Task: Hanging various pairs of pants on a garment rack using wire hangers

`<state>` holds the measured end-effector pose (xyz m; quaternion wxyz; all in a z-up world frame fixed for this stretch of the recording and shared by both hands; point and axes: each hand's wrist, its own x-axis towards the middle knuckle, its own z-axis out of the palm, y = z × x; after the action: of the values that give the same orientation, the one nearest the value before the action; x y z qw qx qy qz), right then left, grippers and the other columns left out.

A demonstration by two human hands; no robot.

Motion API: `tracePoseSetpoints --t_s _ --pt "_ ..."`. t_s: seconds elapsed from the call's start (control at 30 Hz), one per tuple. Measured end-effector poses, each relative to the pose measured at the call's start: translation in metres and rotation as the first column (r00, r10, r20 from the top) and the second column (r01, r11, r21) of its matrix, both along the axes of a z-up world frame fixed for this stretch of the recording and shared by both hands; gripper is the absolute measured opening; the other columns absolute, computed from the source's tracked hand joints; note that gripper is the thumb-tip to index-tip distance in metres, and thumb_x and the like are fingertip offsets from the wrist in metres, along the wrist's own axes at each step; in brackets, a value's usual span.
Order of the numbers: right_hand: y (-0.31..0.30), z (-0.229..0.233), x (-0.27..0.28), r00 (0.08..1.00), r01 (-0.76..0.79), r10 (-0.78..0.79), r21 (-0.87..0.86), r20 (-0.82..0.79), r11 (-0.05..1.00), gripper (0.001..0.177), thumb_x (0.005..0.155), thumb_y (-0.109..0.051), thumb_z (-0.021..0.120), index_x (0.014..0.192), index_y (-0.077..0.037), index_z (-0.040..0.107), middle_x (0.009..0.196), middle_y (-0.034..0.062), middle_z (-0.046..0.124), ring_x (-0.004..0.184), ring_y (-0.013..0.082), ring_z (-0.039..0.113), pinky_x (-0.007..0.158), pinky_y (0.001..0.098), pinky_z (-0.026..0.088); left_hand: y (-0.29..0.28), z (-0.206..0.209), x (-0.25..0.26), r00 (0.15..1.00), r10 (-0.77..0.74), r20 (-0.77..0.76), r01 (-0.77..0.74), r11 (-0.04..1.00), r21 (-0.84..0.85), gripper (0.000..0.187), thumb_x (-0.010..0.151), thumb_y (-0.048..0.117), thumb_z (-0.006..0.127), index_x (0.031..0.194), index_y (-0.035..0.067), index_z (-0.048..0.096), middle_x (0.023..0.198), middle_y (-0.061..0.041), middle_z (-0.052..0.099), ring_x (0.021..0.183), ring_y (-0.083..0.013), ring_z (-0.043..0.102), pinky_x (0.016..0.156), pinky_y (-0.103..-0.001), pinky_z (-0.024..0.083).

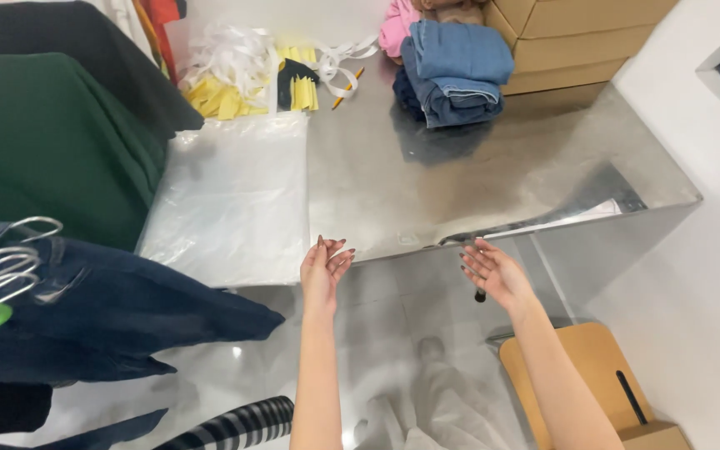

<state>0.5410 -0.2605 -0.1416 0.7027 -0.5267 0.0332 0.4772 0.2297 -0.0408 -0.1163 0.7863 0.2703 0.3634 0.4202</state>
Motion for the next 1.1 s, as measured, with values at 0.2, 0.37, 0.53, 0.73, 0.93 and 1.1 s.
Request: tracePoseSetpoints --t_s 0.2,0.37,0.53,0.73,0.93,1.1 --pt "0.029 -0.023 0.067 0.995 0.069 -0.066 0.044 -0.071 0.997 0.028 0.108 -0.013 0.051 0.129 -0.017 0.069 0.134 0.0139 0.074 0.121 0.0294 0.072 0.106 0.0531 0.058 0.007 0.036 0.061 0.999 -0.028 -0.036 0.026 0.999 -0.043 0.032 0.117 0.031 0.045 0.091 0.016 0.055 0.103 -0.008 0.080 0.085 -0.0207 0.080 0.085 -0.036 0.068" --pt "0.092 -0.028 0.127 0.992 0.045 -0.033 0.102 -0.121 0.994 0.026 0.106 -0.013 0.055 0.128 -0.015 0.069 0.133 0.0148 0.074 0.121 0.0313 0.072 0.108 0.0552 0.057 0.027 0.078 0.131 0.998 -0.035 -0.059 0.035 0.999 -0.004 0.040 0.116 0.035 0.049 0.083 0.015 0.054 0.102 -0.010 0.080 0.085 -0.0224 0.080 0.087 -0.040 0.068" --pt "0.151 -0.017 0.192 0.989 0.022 -0.001 0.138 -0.151 0.990 0.025 0.104 -0.017 0.057 0.126 -0.017 0.070 0.133 0.0134 0.075 0.122 0.0307 0.073 0.108 0.0537 0.057 0.074 0.059 0.206 0.995 -0.015 -0.099 0.020 0.999 0.045 0.034 0.115 0.029 0.052 0.086 0.014 0.057 0.101 -0.010 0.080 0.083 -0.0219 0.080 0.086 -0.040 0.068" --pt "0.209 0.027 0.248 0.993 0.065 -0.049 0.153 -0.106 0.986 0.026 0.099 -0.022 0.067 0.124 -0.019 0.071 0.133 0.0138 0.073 0.124 0.0311 0.071 0.108 0.0504 0.059 0.118 0.040 0.283 0.988 0.005 -0.152 0.009 0.996 0.093 0.017 0.111 0.025 0.060 0.103 0.010 0.065 0.107 -0.012 0.081 0.086 -0.0229 0.083 0.085 -0.040 0.069" --pt "0.301 0.067 0.264 0.681 0.145 -0.231 0.181 0.695 0.973 0.033 0.100 -0.013 0.077 0.132 -0.010 0.071 0.121 0.0105 0.073 0.108 0.0152 0.070 0.092 0.0260 0.063 0.150 0.040 0.323 0.966 -0.043 -0.253 0.073 0.992 0.107 0.017 0.110 0.024 0.061 0.113 0.008 0.066 0.107 -0.012 0.080 0.089 -0.0228 0.081 0.084 -0.037 0.067" --pt "0.353 0.086 0.248 -0.054 -0.064 0.170 -0.173 0.984 0.983 0.097 0.091 -0.045 0.091 0.167 -0.011 0.042 0.174 0.0284 0.023 0.161 0.0561 0.006 0.126 0.0740 0.006 0.167 0.040 0.335 0.945 -0.066 -0.322 0.105 0.989 0.108 0.018 0.110 0.024 0.060 0.114 0.007 0.066 0.108 -0.012 0.080 0.091 -0.0213 0.080 0.085 -0.035 0.066"
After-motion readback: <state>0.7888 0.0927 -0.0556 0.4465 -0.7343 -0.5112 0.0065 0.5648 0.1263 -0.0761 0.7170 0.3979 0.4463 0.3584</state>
